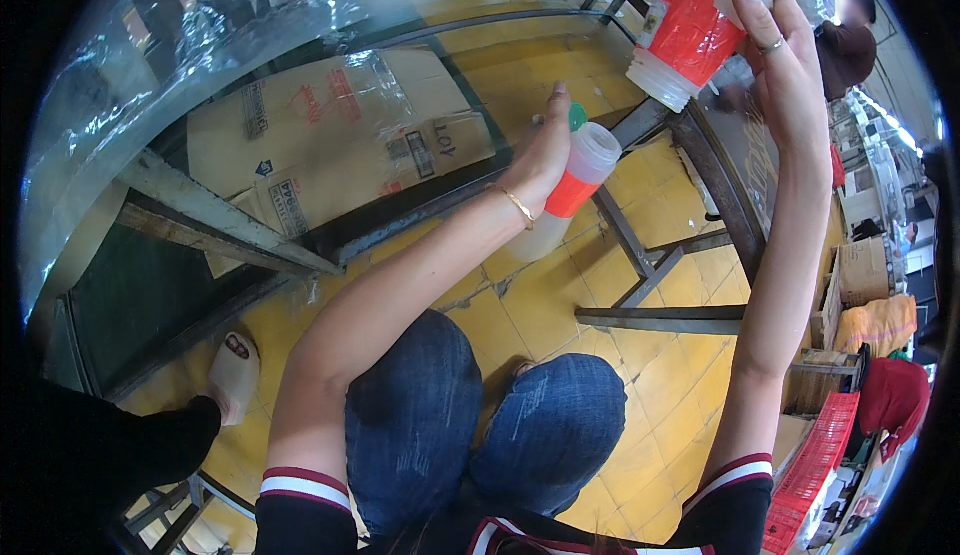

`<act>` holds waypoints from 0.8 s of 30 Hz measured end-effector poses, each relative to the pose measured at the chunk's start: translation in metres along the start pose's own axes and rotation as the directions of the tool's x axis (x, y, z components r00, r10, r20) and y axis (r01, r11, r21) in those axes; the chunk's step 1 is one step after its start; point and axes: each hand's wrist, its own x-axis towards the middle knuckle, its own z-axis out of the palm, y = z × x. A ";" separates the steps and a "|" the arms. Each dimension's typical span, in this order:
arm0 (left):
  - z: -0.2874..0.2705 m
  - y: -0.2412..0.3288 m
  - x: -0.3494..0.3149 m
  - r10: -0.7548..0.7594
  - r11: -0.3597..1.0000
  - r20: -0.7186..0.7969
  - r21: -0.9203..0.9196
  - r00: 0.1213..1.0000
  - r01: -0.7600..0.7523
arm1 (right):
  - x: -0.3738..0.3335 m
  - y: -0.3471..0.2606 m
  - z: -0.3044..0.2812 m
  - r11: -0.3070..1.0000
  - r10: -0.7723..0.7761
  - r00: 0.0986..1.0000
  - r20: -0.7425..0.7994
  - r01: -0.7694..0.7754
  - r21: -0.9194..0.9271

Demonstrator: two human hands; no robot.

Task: The person squats on the floor and pours a white liquid from a large bottle into a smaller bottle. They then use a wooden stick to scrape the inside of the large bottle and place the stick into a green bin.

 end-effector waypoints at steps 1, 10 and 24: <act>0.001 -0.001 0.002 0.008 1.000 -0.022 0.002 1.000 -0.008 | 0.002 0.006 -0.001 0.999 -0.045 0.999 0.024 0.046 -0.004; 0.004 -0.005 0.007 0.037 0.999 -0.156 0.046 0.987 -0.030 | 0.016 0.032 -0.008 0.991 -0.006 0.997 0.082 -0.005 0.134; 0.003 0.009 -0.010 0.010 1.000 -0.034 0.022 0.999 -0.009 | 0.005 0.019 0.002 1.000 0.010 0.997 0.079 -0.011 0.010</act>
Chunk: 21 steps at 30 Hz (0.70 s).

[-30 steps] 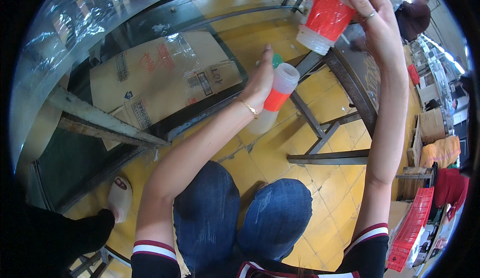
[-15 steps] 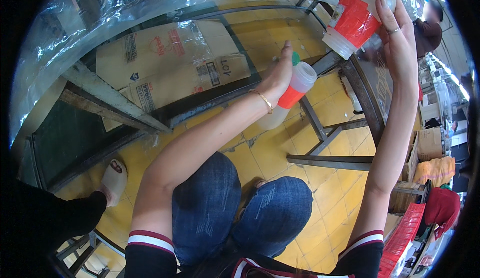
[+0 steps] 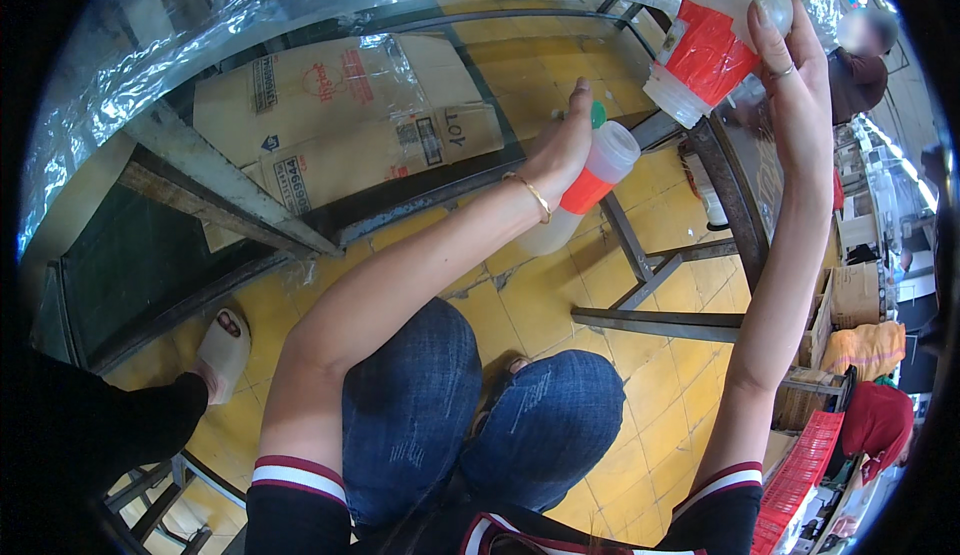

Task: The person squats on the floor and pours a white liquid from a large bottle into a smaller bottle. They then use a wooden stick to scrape the inside of the large bottle and place the stick into a green bin.

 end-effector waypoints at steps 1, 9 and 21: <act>0.000 0.000 0.000 0.004 1.000 -0.001 0.003 1.000 -0.004 | 0.000 0.000 0.002 1.000 -0.017 1.000 -0.016 0.016 -0.016; -0.001 -0.008 0.009 0.018 1.000 -0.041 -0.003 0.999 -0.018 | -0.007 0.005 0.012 0.998 -0.052 0.999 -0.009 0.052 0.034; -0.005 -0.019 0.019 0.011 0.998 -0.005 0.054 1.000 -0.011 | -0.024 0.012 0.027 0.982 0.046 0.999 -0.030 -0.039 0.183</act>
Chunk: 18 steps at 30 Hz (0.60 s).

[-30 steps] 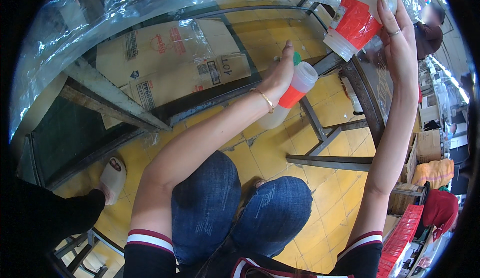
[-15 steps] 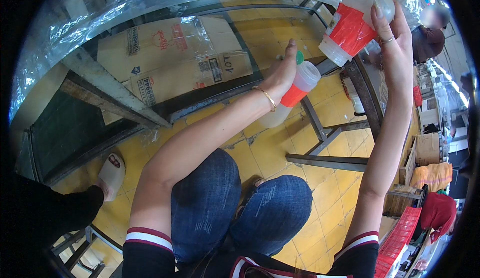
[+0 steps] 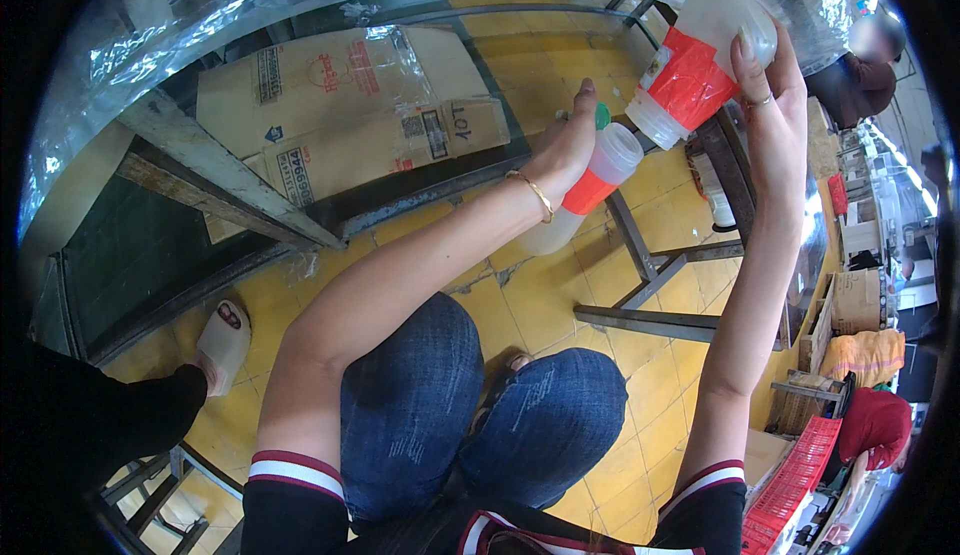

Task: The person squats on the floor and pours a white liquid from a large bottle into a smaller bottle. They then use a wooden stick to scrape the inside of the large bottle and place the stick into a green bin.

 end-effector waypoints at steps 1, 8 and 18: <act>0.000 0.002 -0.002 0.004 1.000 0.003 -0.004 1.000 -0.004 | -0.001 0.000 0.000 1.000 0.006 1.000 0.004 -0.006 -0.001; 0.004 0.010 -0.015 -0.040 0.996 0.003 -0.082 0.999 0.041 | -0.007 0.004 0.005 1.000 0.007 1.000 -0.010 -0.007 0.003; 0.002 0.011 -0.021 -0.008 0.996 0.095 -0.091 0.995 0.017 | -0.012 0.010 0.003 0.995 -0.046 0.994 0.095 0.038 0.087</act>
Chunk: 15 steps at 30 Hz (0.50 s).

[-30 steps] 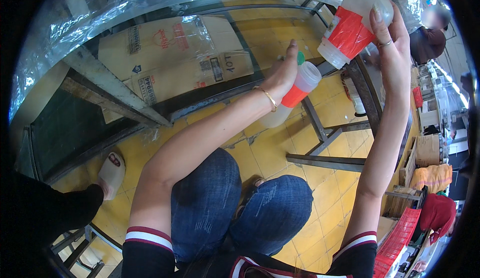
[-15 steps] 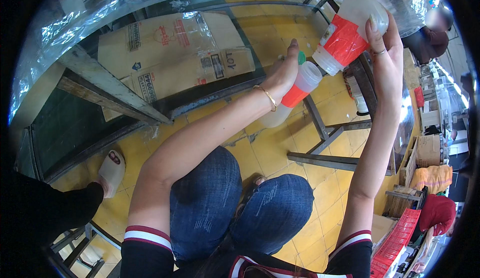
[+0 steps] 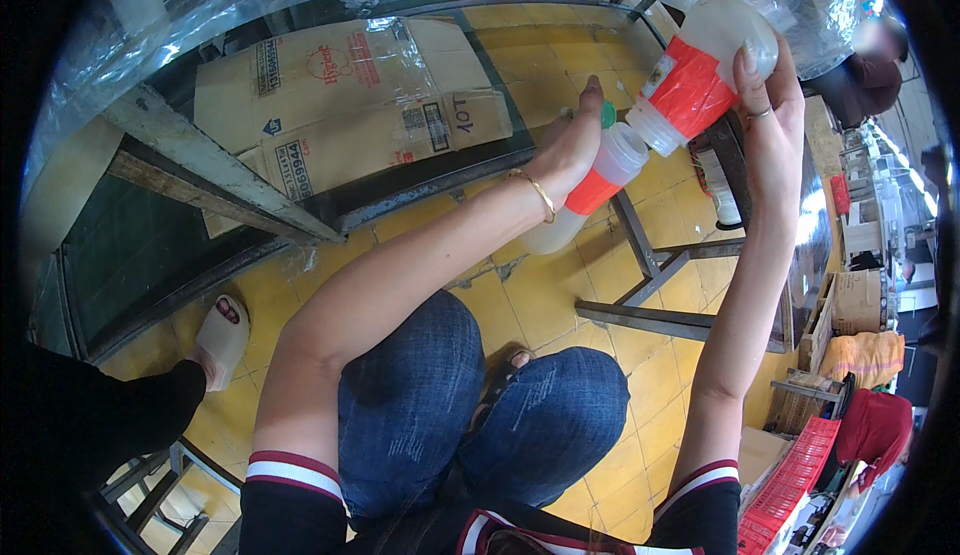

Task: The person squats on the floor and pours a white liquid from a large bottle into a smaller bottle. They then use a wooden stick to scrape the inside of the large bottle and place the stick into a green bin.

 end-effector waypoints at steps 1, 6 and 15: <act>0.000 -0.001 0.000 -0.004 1.000 -0.001 -0.001 1.000 0.004 | 0.000 0.001 0.000 0.999 0.030 0.999 -0.027 -0.030 0.011; -0.002 -0.004 0.004 0.026 1.000 0.009 -0.005 1.000 -0.026 | -0.001 0.001 0.003 0.999 0.046 0.998 -0.039 -0.045 0.021; -0.003 0.001 -0.001 0.007 0.999 -0.007 0.045 1.000 -0.007 | -0.008 -0.008 0.018 0.997 -0.075 0.996 -0.055 0.074 -0.019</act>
